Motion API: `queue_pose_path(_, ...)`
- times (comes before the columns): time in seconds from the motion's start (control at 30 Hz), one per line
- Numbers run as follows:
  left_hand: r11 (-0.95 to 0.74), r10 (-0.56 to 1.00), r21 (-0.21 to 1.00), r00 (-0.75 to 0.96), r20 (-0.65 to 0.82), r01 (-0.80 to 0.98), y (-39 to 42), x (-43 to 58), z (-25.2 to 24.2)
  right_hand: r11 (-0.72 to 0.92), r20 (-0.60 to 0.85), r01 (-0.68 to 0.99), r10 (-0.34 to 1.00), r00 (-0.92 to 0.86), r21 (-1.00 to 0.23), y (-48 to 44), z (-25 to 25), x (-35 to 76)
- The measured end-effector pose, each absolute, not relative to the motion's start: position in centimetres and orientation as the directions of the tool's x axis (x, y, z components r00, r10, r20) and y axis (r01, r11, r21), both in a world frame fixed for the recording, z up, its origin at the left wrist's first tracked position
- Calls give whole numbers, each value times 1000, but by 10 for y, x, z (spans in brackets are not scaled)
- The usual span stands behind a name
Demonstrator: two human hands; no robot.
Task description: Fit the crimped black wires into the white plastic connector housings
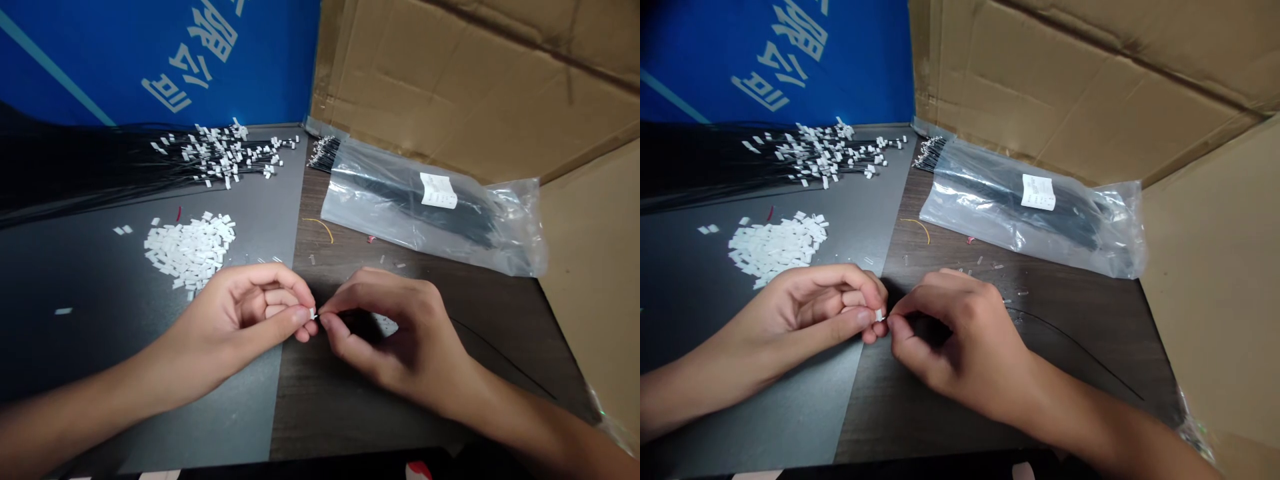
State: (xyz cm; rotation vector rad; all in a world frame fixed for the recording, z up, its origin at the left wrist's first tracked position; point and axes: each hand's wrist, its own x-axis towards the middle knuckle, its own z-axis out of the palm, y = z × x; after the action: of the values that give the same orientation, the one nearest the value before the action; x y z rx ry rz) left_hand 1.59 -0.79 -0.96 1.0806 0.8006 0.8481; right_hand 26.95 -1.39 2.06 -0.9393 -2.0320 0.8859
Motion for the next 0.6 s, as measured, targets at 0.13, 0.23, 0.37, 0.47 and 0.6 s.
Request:
queue_pose_path(0.13,204,893,967,435,-118,-156,-10,18,-9,492,313,347,832,-458,-799,-15,19,268)
queue_pose_path(0.23,191,896,974,425,-124,-119,-10,17,-11,489,317,347,836,-448,-800,-15,19,267)
queue_pose_path(0.37,189,900,978,414,-138,-86,-10,15,-15,490,322,349,839,-439,-799,-15,19,266)
queue_pose_path(0.47,203,907,977,389,-162,-67,-10,16,-15,508,341,346,830,-442,-789,-15,19,266)
queue_pose_path(0.6,215,908,975,381,-176,-62,-11,18,-10,536,367,346,815,-447,-770,-15,18,266)
